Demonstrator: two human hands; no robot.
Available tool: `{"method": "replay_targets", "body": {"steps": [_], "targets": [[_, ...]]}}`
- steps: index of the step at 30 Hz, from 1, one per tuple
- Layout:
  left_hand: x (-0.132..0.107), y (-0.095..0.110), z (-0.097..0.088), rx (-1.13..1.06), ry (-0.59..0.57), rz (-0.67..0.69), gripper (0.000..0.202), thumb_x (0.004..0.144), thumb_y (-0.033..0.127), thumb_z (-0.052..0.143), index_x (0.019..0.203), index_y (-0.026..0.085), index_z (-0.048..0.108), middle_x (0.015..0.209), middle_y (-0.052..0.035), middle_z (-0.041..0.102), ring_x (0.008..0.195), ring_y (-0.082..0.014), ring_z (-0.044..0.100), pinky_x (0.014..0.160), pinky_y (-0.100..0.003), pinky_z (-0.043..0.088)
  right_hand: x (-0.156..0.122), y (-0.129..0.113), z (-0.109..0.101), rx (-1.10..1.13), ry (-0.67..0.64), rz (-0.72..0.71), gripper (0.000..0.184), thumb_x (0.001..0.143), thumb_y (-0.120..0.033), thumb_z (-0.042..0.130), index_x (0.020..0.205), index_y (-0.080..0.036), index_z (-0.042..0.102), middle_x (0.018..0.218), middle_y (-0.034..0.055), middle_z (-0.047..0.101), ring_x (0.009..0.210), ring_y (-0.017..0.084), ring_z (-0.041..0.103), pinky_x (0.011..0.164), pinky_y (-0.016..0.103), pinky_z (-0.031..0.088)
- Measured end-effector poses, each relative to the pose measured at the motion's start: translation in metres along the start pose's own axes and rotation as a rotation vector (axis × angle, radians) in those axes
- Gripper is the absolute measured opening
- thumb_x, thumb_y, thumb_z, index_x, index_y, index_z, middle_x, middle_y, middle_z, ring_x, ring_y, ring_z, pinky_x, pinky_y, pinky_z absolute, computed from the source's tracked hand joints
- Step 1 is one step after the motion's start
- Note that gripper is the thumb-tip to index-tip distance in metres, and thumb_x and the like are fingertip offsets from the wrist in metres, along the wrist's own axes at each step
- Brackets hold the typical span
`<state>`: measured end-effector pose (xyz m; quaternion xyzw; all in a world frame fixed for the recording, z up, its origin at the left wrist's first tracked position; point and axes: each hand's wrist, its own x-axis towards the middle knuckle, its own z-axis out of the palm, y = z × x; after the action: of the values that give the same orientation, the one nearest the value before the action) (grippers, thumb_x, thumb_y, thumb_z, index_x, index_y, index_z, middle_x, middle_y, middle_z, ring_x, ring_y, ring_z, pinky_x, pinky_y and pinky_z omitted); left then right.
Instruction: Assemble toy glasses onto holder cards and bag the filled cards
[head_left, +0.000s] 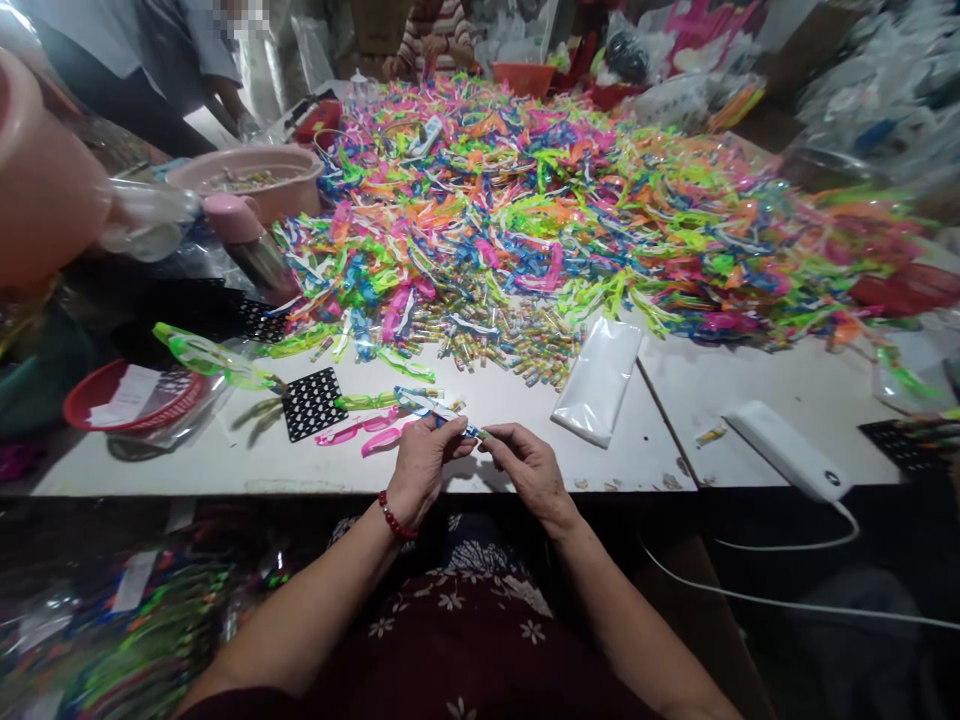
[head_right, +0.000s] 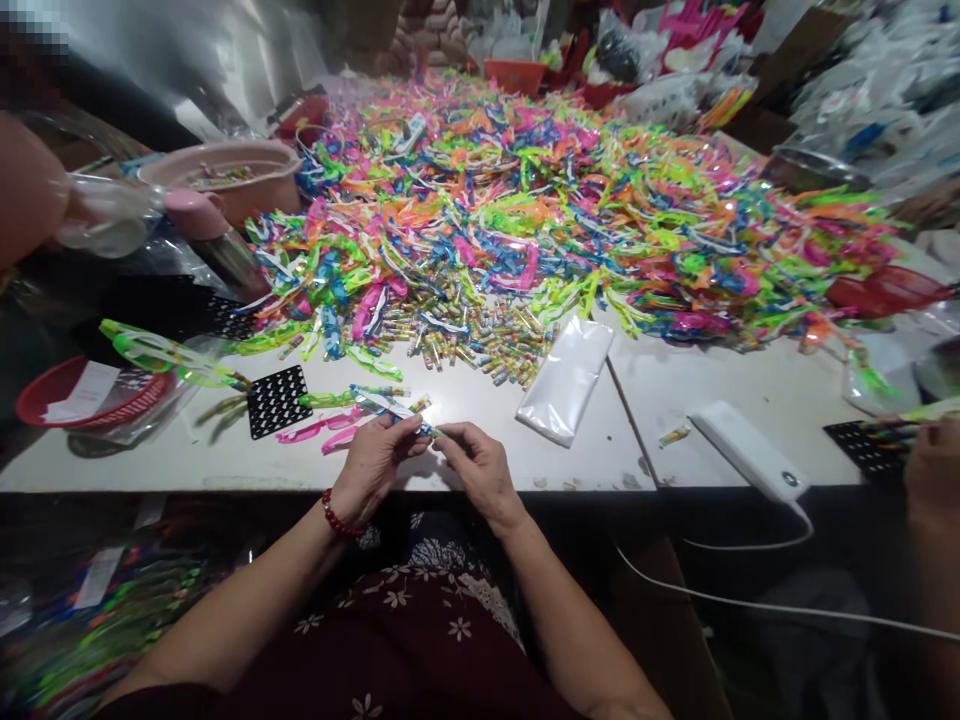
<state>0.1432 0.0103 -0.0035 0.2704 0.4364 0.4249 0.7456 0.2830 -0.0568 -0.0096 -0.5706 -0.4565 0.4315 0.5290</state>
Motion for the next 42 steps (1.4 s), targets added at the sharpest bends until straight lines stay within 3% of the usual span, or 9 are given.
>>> {"method": "replay_targets", "body": {"steps": [11, 19, 24, 26, 30, 34, 36, 39, 42], "targets": [[-0.002, 0.005, -0.001, 0.06, -0.01, -0.024, 0.049, 0.049, 0.034, 0.093, 0.08, 0.006, 0.066, 0.071, -0.0075, 0.066, 0.055, -0.0152, 0.064, 0.055, -0.022, 0.056, -0.002, -0.011, -0.003, 0.015, -0.05, 0.093, 0.033, 0.083, -0.048, 0.067, 0.095, -0.017, 0.073, 0.076, 0.0012, 0.068, 0.057, 0.009, 0.046, 0.054, 0.022, 0.039], [-0.007, 0.0, -0.009, 0.189, -0.097, 0.176, 0.037, 0.065, 0.039, 0.087, 0.074, 0.009, 0.067, 0.067, -0.0068, 0.065, 0.058, -0.0143, 0.061, 0.06, -0.023, 0.054, 0.003, -0.006, -0.011, 0.083, -0.188, 0.182, 0.034, 0.082, -0.049, 0.069, 0.086, -0.016, 0.071, 0.071, 0.0, 0.067, 0.051, 0.007, 0.042, 0.048, 0.022, 0.033], [-0.003, -0.003, -0.011, 0.093, -0.107, 0.092, 0.04, 0.061, 0.038, 0.089, 0.078, 0.009, 0.068, 0.069, -0.0059, 0.065, 0.055, -0.0141, 0.059, 0.058, -0.025, 0.053, -0.001, -0.012, -0.006, -0.062, -0.114, 0.03, 0.03, 0.085, -0.046, 0.067, 0.09, -0.018, 0.074, 0.081, 0.0028, 0.072, 0.073, 0.015, 0.061, 0.068, 0.027, 0.048], [-0.004, -0.004, -0.011, 0.131, -0.118, 0.154, 0.036, 0.065, 0.039, 0.087, 0.076, 0.01, 0.068, 0.068, -0.0056, 0.065, 0.057, -0.0141, 0.059, 0.059, -0.024, 0.052, -0.004, -0.014, -0.003, -0.116, -0.077, -0.02, 0.028, 0.086, -0.044, 0.065, 0.092, -0.019, 0.074, 0.081, 0.0032, 0.072, 0.077, 0.017, 0.062, 0.072, 0.028, 0.048], [-0.005, -0.005, -0.012, 0.283, -0.088, 0.29, 0.03, 0.073, 0.039, 0.081, 0.07, 0.012, 0.068, 0.066, -0.0062, 0.066, 0.062, -0.0155, 0.061, 0.066, -0.024, 0.05, -0.006, -0.015, -0.002, -0.093, -0.091, 0.016, 0.027, 0.086, -0.045, 0.065, 0.091, -0.019, 0.072, 0.077, 0.002, 0.07, 0.069, 0.015, 0.059, 0.064, 0.026, 0.047], [-0.003, -0.004, -0.006, 0.14, -0.143, 0.19, 0.034, 0.069, 0.041, 0.084, 0.076, 0.012, 0.068, 0.07, -0.0052, 0.065, 0.062, -0.0134, 0.057, 0.063, -0.023, 0.048, -0.005, -0.012, -0.004, -0.06, -0.093, 0.016, 0.027, 0.088, -0.045, 0.063, 0.094, -0.019, 0.068, 0.076, 0.0008, 0.068, 0.062, 0.012, 0.055, 0.059, 0.024, 0.045], [0.0, -0.004, -0.004, 0.08, -0.172, 0.128, 0.036, 0.067, 0.041, 0.086, 0.077, 0.012, 0.068, 0.071, -0.0037, 0.063, 0.063, -0.0111, 0.054, 0.062, -0.021, 0.045, -0.005, -0.011, -0.006, -0.072, -0.092, -0.002, 0.026, 0.088, -0.043, 0.064, 0.098, -0.02, 0.067, 0.081, 0.0012, 0.069, 0.069, 0.013, 0.059, 0.065, 0.025, 0.048], [0.004, -0.008, -0.005, 0.139, -0.195, 0.128, 0.036, 0.069, 0.042, 0.085, 0.074, 0.011, 0.067, 0.07, -0.0023, 0.06, 0.064, -0.01, 0.051, 0.064, -0.02, 0.042, -0.003, -0.012, -0.009, -0.082, -0.12, -0.013, 0.028, 0.086, -0.041, 0.067, 0.106, -0.021, 0.068, 0.096, 0.0029, 0.071, 0.086, 0.016, 0.063, 0.079, 0.029, 0.051], [0.004, -0.012, -0.009, 0.226, -0.184, 0.145, 0.037, 0.069, 0.044, 0.084, 0.071, 0.012, 0.066, 0.068, -0.0021, 0.059, 0.065, -0.0109, 0.05, 0.064, -0.021, 0.041, -0.002, -0.015, -0.012, 0.01, -0.182, 0.073, 0.033, 0.084, -0.044, 0.068, 0.109, -0.021, 0.069, 0.098, 0.0032, 0.072, 0.085, 0.016, 0.063, 0.078, 0.029, 0.052]]}}
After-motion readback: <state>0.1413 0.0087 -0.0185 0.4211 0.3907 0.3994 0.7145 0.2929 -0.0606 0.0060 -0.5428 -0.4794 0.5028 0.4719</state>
